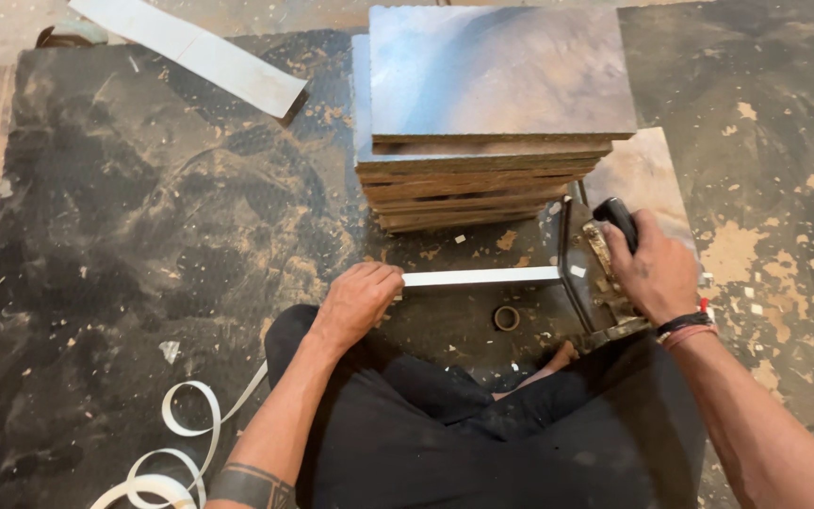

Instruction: The person sits on the floor and uses a hand-held edge trimmer to trim white edge banding off the edges of stacked boards, working one board edge at a time. They reposition each board, run the trimmer along the edge, and set trimmed boards on a pile.

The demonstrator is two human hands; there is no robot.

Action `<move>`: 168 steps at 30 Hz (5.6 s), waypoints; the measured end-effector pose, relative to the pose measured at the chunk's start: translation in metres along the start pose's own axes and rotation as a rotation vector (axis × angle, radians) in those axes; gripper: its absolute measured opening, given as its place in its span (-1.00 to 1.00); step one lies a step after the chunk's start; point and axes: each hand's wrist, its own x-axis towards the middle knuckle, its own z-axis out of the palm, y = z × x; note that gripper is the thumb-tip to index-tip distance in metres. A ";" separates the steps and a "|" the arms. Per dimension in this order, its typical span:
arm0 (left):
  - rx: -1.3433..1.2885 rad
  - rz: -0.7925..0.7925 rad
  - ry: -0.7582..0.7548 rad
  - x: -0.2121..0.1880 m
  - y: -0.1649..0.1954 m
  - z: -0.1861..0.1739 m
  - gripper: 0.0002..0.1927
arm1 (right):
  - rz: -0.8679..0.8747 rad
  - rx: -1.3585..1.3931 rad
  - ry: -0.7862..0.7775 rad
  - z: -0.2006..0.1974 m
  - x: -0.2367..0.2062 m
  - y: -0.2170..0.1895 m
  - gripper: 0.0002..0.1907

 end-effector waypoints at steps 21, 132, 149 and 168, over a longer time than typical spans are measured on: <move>-0.310 -0.441 0.072 -0.029 -0.017 -0.004 -0.73 | -0.247 0.191 -0.122 0.030 -0.037 -0.245 -0.57; -0.474 -0.602 -0.042 -0.010 0.000 0.003 -0.77 | -0.102 0.068 -0.146 0.027 -0.031 -0.163 -0.58; -0.241 -0.578 -0.118 0.000 0.007 0.000 -0.76 | -0.013 0.001 -0.205 -0.014 -0.006 -0.045 -0.59; -0.123 -0.520 -0.130 -0.012 0.006 0.026 -0.77 | 0.602 0.039 -0.124 -0.038 -0.054 0.196 -0.52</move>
